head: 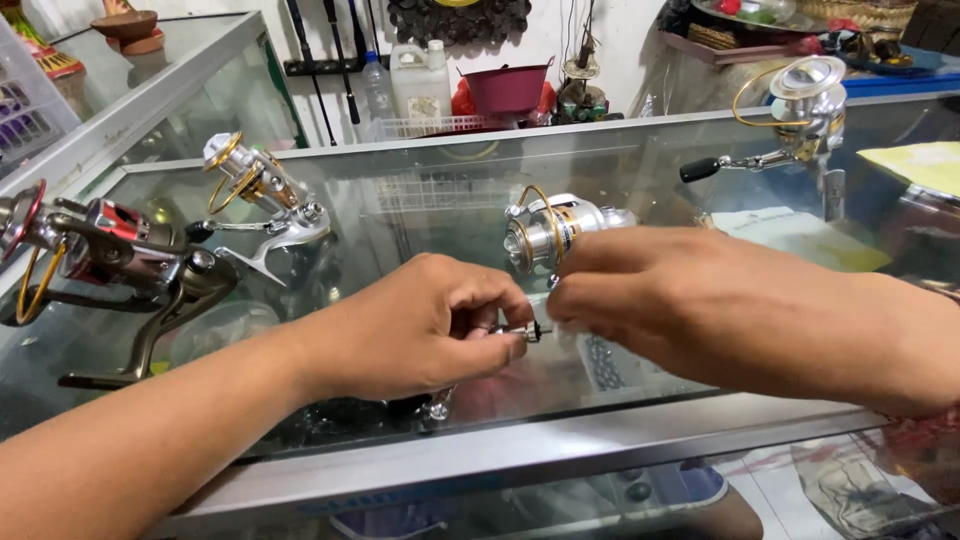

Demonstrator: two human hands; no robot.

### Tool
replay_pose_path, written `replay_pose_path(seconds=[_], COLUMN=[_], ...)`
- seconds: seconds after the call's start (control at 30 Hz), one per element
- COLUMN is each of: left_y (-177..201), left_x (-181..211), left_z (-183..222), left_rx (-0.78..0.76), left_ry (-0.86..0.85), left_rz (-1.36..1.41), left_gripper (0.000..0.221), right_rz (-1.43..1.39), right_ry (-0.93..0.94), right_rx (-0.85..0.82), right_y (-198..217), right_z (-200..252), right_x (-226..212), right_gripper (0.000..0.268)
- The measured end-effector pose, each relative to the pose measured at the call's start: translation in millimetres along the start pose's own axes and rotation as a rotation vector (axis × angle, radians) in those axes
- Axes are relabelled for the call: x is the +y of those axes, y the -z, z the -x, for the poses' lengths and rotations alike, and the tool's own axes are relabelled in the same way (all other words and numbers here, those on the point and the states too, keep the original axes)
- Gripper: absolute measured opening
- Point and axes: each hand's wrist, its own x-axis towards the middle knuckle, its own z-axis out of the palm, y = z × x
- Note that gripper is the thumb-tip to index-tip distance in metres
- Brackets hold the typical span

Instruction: Assembling a spinning fishing reel by attaching the handle and adjusting the spool components on a glass display counter.

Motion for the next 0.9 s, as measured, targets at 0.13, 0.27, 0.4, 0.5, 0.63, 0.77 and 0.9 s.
replay_pose_path(seconds=[0.13,0.27,0.4,0.5,0.63,0.77,0.9], left_y=[-3,-2,0,5,9,7,6], left_x=[-8,-4,-5,-4,-1,-3,-4], left_z=[-2,-3,-2,-2,-2,-1,-1], left_rx=[0.018,-0.021,-0.055,-0.074,-0.113,-0.107,-0.090], left_ry=[-0.045,-0.032,-0.056,-0.053,0.027,0.049,0.023], left_rz=[0.043,0.074,0.067,0.017,0.054,0.070,0.066], left_gripper=[0.006,0.005,0.008,0.015,0.014,0.014,0.012], right_rz=[-0.110,-0.025,-0.002,0.042,0.043,0.051,0.061], right_ry=[0.104,0.139,0.229,0.269,0.284,0.265,0.296], right_rx=[-0.002,-0.031,-0.017,-0.024,0.000,0.047,0.118], right_y=[2,-6,-16,-19,-12,-16,-18], right_z=[-10,-8,-4,5,9,7,1], right_x=[1,5,5,7,2,0,-3], right_gripper=[0.020,0.011,0.019,0.024,0.030,0.036,0.033])
